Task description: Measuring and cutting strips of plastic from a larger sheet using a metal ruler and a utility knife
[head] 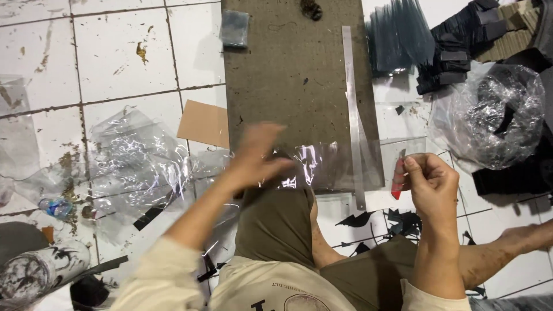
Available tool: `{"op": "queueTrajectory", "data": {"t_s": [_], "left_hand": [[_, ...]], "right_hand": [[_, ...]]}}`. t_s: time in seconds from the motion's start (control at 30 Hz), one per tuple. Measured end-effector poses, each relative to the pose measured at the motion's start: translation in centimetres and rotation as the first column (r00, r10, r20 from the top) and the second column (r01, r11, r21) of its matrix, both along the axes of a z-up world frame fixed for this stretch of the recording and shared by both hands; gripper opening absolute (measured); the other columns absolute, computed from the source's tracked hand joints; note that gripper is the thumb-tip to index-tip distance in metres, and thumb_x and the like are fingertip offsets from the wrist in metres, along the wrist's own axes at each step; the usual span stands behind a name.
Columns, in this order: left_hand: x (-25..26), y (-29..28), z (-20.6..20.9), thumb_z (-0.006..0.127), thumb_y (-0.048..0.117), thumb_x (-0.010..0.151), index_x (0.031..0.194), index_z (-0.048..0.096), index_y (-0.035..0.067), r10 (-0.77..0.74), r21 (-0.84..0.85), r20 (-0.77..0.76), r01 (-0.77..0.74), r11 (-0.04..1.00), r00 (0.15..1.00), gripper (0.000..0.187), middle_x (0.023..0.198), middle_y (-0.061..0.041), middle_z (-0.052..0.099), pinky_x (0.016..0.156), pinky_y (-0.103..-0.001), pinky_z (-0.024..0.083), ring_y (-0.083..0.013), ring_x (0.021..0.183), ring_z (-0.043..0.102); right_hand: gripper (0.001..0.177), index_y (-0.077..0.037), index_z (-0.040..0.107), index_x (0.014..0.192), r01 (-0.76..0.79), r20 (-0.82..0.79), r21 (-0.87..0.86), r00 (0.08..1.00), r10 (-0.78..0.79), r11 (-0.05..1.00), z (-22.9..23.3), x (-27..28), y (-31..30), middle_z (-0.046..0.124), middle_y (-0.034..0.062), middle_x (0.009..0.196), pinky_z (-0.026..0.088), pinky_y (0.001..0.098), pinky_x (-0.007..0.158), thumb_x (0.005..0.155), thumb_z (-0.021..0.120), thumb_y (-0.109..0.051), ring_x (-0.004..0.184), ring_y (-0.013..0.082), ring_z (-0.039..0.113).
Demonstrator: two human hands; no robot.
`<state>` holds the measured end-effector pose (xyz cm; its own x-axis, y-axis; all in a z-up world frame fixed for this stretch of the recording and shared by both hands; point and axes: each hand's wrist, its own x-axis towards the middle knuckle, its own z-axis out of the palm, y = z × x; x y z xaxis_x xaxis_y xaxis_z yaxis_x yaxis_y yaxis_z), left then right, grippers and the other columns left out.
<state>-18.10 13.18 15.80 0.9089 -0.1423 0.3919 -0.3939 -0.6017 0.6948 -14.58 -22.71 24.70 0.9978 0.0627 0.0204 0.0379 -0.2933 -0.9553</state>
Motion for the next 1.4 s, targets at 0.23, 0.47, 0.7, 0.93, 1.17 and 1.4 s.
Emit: {"op": "queueTrajectory", "data": {"t_s": [0.23,0.47,0.7,0.93,1.17,1.4], "left_hand": [[9.3,-9.1,-2.4,0.096,0.029,0.063,0.074,0.062,0.006,-0.462,-0.224,-0.323,0.408,0.885,0.826,0.042,0.068,-0.002,0.065,0.055,-0.031,0.048,-0.016,0.058,0.057],[8.0,-4.0,-4.2,0.093,0.03,0.071,0.066,0.05,0.013,-0.468,-0.199,-0.524,0.432,0.88,0.712,0.047,0.061,0.005,0.051,0.052,-0.031,0.038,-0.0118,0.052,0.043],[4.9,3.6,-5.9,0.089,0.039,0.077,0.085,0.068,0.007,-0.399,-0.149,-0.642,0.404,0.902,0.654,0.039,0.068,-0.007,0.068,0.065,-0.036,0.048,-0.0198,0.066,0.058],[0.4,10.2,-6.3,0.077,0.038,0.087,0.09,0.074,0.01,-0.162,0.102,-0.725,0.337,0.936,0.669,0.028,0.081,-0.021,0.075,0.078,-0.048,0.053,-0.0435,0.085,0.072],[0.0,16.6,-0.7,0.071,0.03,0.093,0.099,0.077,0.011,0.146,0.209,-0.733,0.016,0.978,0.664,0.021,0.085,-0.018,0.081,0.089,-0.049,0.055,-0.0382,0.092,0.076],[4.6,22.4,-5.6,0.071,0.047,0.093,0.1,0.076,0.023,0.521,0.606,-0.623,-0.061,0.793,0.583,0.025,0.09,0.0,0.081,0.092,-0.048,0.055,-0.0287,0.103,0.074]], "right_hand": [[0.008,0.007,0.064,0.101,0.115,0.095,-0.075,0.99,-0.108,0.991,1.1,-1.1,-1.3,0.066,0.0129,0.08,0.053,0.0235,0.056,0.107,0.061,0.002,0.061,0.0163,0.063],[0.009,0.004,0.065,0.099,0.128,0.028,-0.013,0.991,-0.128,0.992,-2.0,0.0,-3.8,0.066,0.0119,0.079,0.05,0.0229,0.052,0.105,0.062,-0.002,0.058,0.0153,0.062],[0.012,0.002,0.069,0.097,0.216,0.007,-0.014,0.976,-0.216,0.976,-4.6,0.4,-3.7,0.066,0.0155,0.073,0.056,0.031,0.046,0.105,0.068,-0.007,0.054,0.0191,0.064],[0.011,0.0,0.067,0.098,0.249,-0.009,0.005,0.969,-0.249,0.969,-7.2,2.6,-5.6,0.066,0.0163,0.074,0.055,0.0293,0.045,0.106,0.065,-0.007,0.054,0.0206,0.066],[0.01,-0.001,0.068,0.097,0.199,-0.162,0.134,0.971,-0.176,0.971,-10.0,4.8,0.4,0.067,0.014,0.074,0.057,0.0302,0.048,0.1,0.07,-0.01,0.058,0.0173,0.065],[0.016,-0.001,0.064,0.1,0.133,-0.313,0.23,0.948,-0.056,0.964,-22.0,12.5,7.6,0.068,0.0149,0.073,0.061,0.0351,0.05,0.101,0.068,-0.017,0.059,0.0218,0.07]]}}
